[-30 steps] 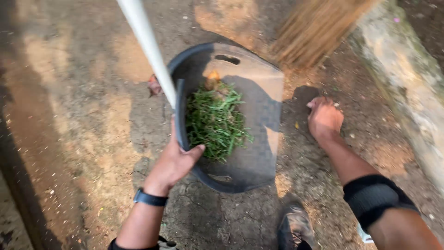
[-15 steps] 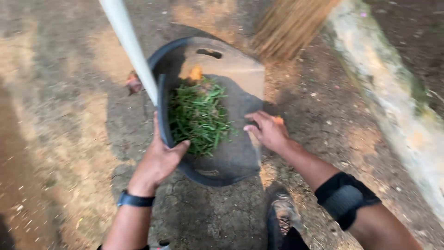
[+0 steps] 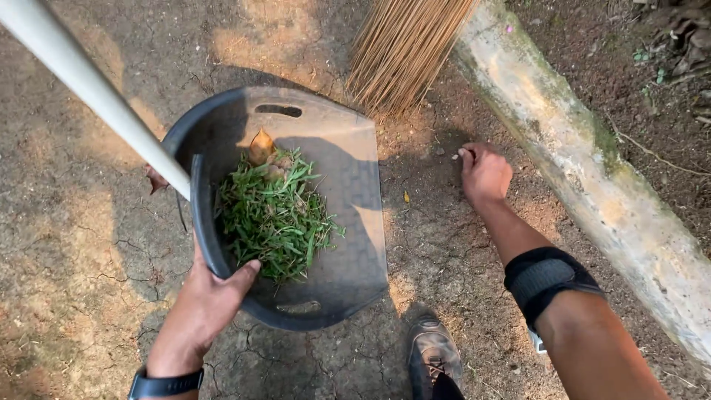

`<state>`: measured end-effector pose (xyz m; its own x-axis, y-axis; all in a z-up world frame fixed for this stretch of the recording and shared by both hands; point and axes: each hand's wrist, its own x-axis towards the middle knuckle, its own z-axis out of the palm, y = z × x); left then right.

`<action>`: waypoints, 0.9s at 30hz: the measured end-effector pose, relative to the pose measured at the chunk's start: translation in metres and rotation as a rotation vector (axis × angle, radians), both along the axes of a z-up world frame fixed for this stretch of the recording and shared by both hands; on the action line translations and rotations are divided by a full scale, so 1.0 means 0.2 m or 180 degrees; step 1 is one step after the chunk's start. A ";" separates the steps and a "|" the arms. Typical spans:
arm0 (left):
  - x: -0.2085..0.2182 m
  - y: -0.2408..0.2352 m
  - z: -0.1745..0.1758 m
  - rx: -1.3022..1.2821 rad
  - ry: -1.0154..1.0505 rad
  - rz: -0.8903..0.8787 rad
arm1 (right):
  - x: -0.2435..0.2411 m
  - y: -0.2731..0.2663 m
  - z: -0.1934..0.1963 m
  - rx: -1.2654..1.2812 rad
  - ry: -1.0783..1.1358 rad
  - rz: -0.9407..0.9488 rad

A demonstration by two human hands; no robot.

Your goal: Picking up cut grass and debris by hand and putting it into a dustpan.

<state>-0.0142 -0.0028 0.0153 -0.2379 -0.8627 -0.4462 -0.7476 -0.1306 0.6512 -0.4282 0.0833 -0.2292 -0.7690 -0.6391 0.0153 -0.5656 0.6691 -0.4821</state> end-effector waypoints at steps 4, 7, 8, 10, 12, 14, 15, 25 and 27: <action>-0.02 0.01 0.01 0.0295 -0.0063 0.0294 | -0.06 -0.07 -0.08 -0.0286 0.0267 0.0239; -0.03 0.02 0.01 0.0483 -0.0337 0.0562 | -0.06 -0.12 -0.06 -0.0581 0.0442 0.0444; -0.01 0.02 -0.01 0.0478 -0.0361 0.0588 | -0.06 -0.14 -0.05 -0.0529 0.0349 0.0446; -0.01 0.02 -0.02 0.0474 -0.0393 0.0616 | -0.07 -0.16 -0.04 -0.0476 0.0248 0.0450; -0.02 0.02 0.00 0.0480 -0.0285 0.0613 | -0.08 -0.17 -0.04 -0.0318 0.0413 0.0573; -0.03 0.02 0.00 0.0507 -0.0316 0.0638 | -0.07 -0.19 0.00 -0.0124 0.0528 0.0680; -0.03 0.02 0.01 0.0531 -0.0338 0.0661 | -0.07 -0.20 0.02 0.0067 0.0652 0.0785; -0.01 0.02 -0.04 0.0380 -0.0279 0.0416 | -0.13 -0.24 -0.21 0.0487 0.0503 0.0696; 0.05 0.03 -0.09 0.0104 0.0364 0.0126 | -0.01 -0.23 -0.12 -0.0141 0.0529 0.0621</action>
<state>-0.0042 0.0023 -0.0019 -0.2549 -0.8579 -0.4461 -0.6626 -0.1810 0.7268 -0.4294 0.0381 -0.2529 -0.6157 -0.7710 0.1624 -0.7559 0.5197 -0.3981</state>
